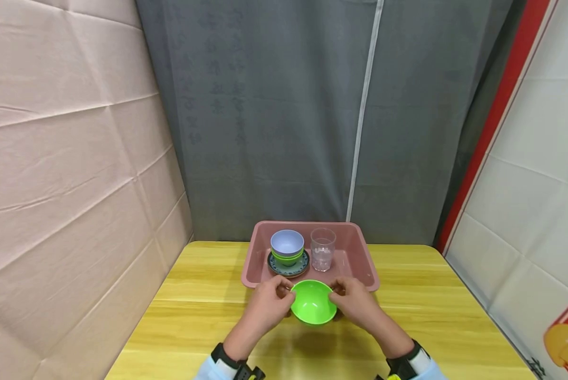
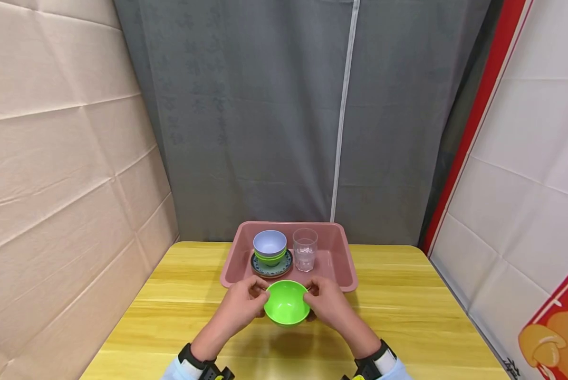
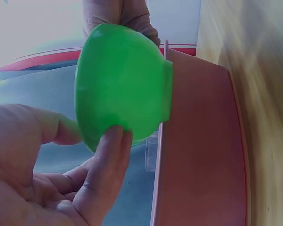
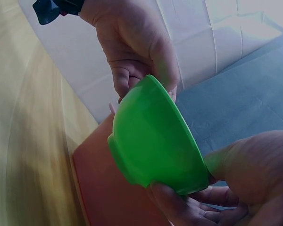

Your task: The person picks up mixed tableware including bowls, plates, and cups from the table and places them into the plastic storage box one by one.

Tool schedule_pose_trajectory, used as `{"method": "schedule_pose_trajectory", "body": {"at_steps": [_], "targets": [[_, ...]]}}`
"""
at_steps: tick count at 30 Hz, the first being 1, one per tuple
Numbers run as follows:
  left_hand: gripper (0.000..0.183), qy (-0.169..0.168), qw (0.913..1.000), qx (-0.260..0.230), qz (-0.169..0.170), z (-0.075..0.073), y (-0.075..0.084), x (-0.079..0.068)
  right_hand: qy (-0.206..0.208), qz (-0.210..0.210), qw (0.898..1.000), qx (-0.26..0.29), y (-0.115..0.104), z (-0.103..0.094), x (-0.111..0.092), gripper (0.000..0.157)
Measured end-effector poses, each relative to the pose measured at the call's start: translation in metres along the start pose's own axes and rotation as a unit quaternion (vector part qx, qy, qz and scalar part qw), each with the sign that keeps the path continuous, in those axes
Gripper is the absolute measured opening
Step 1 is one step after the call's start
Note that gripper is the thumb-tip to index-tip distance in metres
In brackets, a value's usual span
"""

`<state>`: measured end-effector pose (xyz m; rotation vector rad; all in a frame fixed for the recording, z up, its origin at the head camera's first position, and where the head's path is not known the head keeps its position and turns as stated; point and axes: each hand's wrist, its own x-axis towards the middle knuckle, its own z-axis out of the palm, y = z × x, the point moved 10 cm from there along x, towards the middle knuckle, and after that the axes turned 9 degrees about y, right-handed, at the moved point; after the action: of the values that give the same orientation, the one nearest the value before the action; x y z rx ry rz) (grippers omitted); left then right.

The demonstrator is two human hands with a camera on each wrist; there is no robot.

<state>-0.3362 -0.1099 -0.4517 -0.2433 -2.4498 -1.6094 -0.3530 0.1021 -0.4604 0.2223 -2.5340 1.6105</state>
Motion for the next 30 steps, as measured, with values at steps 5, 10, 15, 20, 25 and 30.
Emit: {"method": "schedule_pose_trajectory", "body": {"at_steps": [5, 10, 15, 20, 25, 30], "targets": [[0.014, 0.011, 0.9999, 0.008, -0.006, 0.001, -0.002, 0.001, 0.008, 0.003, 1.000, 0.018, -0.001, 0.000, -0.002, 0.017], [0.014, 0.017, 0.9996, 0.023, -0.009, 0.000, -0.002, 0.003, 0.016, 0.002, 1.000, 0.016, -0.003, -0.002, -0.004, 0.016], [0.012, 0.030, 0.9976, 0.061, 0.012, -0.007, 0.001, 0.007, 0.018, 0.013, 1.000, 0.016, -0.002, -0.007, -0.008, 0.019], [0.012, 0.053, 0.9944, 0.087, 0.026, -0.022, 0.004, 0.015, 0.050, 0.024, 0.998, -0.015, 0.006, -0.034, -0.014, 0.022], [0.013, 0.065, 0.9953, 0.072, 0.007, -0.040, -0.002, 0.023, 0.101, 0.012, 0.987, -0.125, 0.016, -0.080, -0.018, 0.022], [0.014, 0.078, 0.9919, 0.101, 0.005, -0.061, -0.005, 0.034, 0.158, -0.031, 0.956, -0.247, 0.024, -0.123, -0.025, 0.024]]}}
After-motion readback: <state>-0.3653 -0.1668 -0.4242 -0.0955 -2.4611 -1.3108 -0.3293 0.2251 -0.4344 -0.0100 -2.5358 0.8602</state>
